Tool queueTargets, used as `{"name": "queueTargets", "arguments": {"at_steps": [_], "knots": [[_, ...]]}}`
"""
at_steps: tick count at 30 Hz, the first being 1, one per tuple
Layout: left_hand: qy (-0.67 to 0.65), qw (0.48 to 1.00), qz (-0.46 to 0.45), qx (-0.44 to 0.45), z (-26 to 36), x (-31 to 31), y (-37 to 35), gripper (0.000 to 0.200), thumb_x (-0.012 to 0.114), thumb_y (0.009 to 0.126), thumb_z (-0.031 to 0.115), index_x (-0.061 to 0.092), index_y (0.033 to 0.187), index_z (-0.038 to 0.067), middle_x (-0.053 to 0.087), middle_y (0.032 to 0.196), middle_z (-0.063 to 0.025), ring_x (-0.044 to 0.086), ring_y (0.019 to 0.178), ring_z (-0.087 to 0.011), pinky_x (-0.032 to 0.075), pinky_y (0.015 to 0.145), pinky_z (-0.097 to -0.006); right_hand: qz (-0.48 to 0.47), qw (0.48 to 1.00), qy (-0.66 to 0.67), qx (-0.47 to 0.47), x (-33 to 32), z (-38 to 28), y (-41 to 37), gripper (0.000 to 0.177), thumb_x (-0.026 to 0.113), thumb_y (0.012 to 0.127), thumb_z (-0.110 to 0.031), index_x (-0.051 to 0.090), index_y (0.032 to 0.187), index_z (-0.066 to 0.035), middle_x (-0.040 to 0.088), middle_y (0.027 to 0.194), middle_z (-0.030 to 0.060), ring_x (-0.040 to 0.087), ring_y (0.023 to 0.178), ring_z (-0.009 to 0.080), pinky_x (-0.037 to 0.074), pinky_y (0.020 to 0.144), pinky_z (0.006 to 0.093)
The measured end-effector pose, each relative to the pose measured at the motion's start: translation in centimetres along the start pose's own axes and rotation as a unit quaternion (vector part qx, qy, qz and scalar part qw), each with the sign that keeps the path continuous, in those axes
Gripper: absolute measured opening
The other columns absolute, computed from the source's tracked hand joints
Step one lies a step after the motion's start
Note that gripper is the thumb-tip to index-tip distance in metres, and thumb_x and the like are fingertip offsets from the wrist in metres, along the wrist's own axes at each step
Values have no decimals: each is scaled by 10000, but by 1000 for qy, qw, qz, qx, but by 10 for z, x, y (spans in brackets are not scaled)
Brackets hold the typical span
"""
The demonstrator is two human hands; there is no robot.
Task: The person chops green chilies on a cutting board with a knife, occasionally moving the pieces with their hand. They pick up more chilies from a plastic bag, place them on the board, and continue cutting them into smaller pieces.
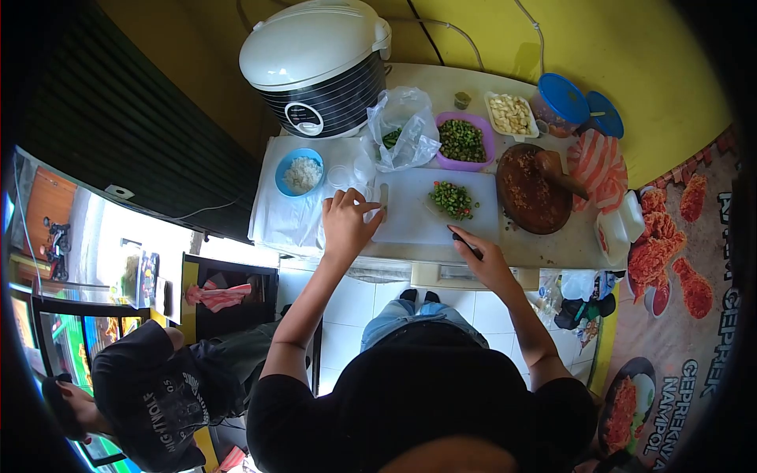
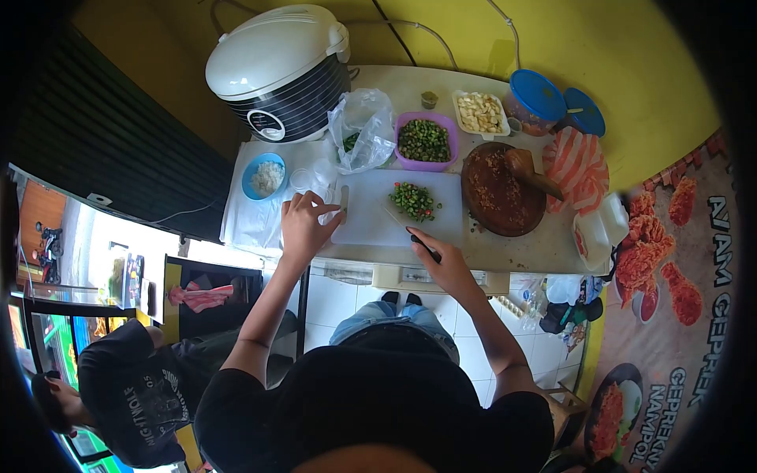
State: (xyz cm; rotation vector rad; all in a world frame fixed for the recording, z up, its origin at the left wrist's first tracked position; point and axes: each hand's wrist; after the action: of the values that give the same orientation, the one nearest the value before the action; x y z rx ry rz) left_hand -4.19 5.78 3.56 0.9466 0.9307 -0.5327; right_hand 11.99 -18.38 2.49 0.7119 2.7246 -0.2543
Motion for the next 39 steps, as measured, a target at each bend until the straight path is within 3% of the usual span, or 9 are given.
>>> {"name": "queueTargets", "arguments": {"at_steps": [7,10,14,19,22,32,39], "knots": [[11,1000,-15,4,1,10,4,123,773,735,265,800,839,206,607,795,12,583,824,-195,407,771,-375,4,1000,1,14,0,-8,-5,398,582,997,-268,573,1365,-117,701,1073,88,464,703,67,451,673,236],[1,1000,-8,-5,1,10,3,124,772,734,244,799,847,201,609,795,10,584,822,-194,407,772,-372,-7,1000,6,21,-1,-6,-8,392,585,1000,-226,573,1364,-83,644,1028,-8,406,682,34,406,612,202],[-50,998,26,-18,2,8,4,98,764,756,227,790,837,178,618,799,2,576,810,-202,397,761,-386,8,1000,18,10,-2,2,-12,396,586,1001,-232,570,1368,-86,612,954,-27,371,646,29,366,567,201],[-106,992,28,57,41,28,2,83,750,795,213,777,857,165,606,790,9,576,780,-193,391,731,-361,29,999,21,21,-5,1,-18,413,590,1001,-257,560,1382,-102,518,766,-58,335,593,23,310,514,210],[-127,990,28,56,59,51,-4,80,753,793,221,775,846,166,605,799,8,581,772,-186,386,719,-361,23,999,18,46,-6,5,-21,408,585,1000,-270,562,1377,-115,676,965,39,354,609,59,378,557,238],[-150,988,27,4,63,51,-5,133,791,769,280,794,852,177,601,784,-2,589,746,-179,381,703,-360,-4,997,37,71,-3,0,-26,434,552,1016,-312,537,1395,-101,676,1173,135,549,907,99,478,824,280],[-169,985,25,-31,65,52,-8,128,786,762,279,792,847,182,598,802,0,575,795,-192,376,713,-365,3,998,16,59,-4,0,-26,429,556,1010,-313,543,1391,-116,678,1175,150,588,934,128,485,855,307]]}}
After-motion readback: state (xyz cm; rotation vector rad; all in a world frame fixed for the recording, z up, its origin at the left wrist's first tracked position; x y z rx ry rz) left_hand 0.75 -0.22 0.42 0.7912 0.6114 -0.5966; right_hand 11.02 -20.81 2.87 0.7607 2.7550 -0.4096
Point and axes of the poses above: each hand's wrist, its own y-axis towards the middle knuckle, its own x-axis out of the palm, z = x × y
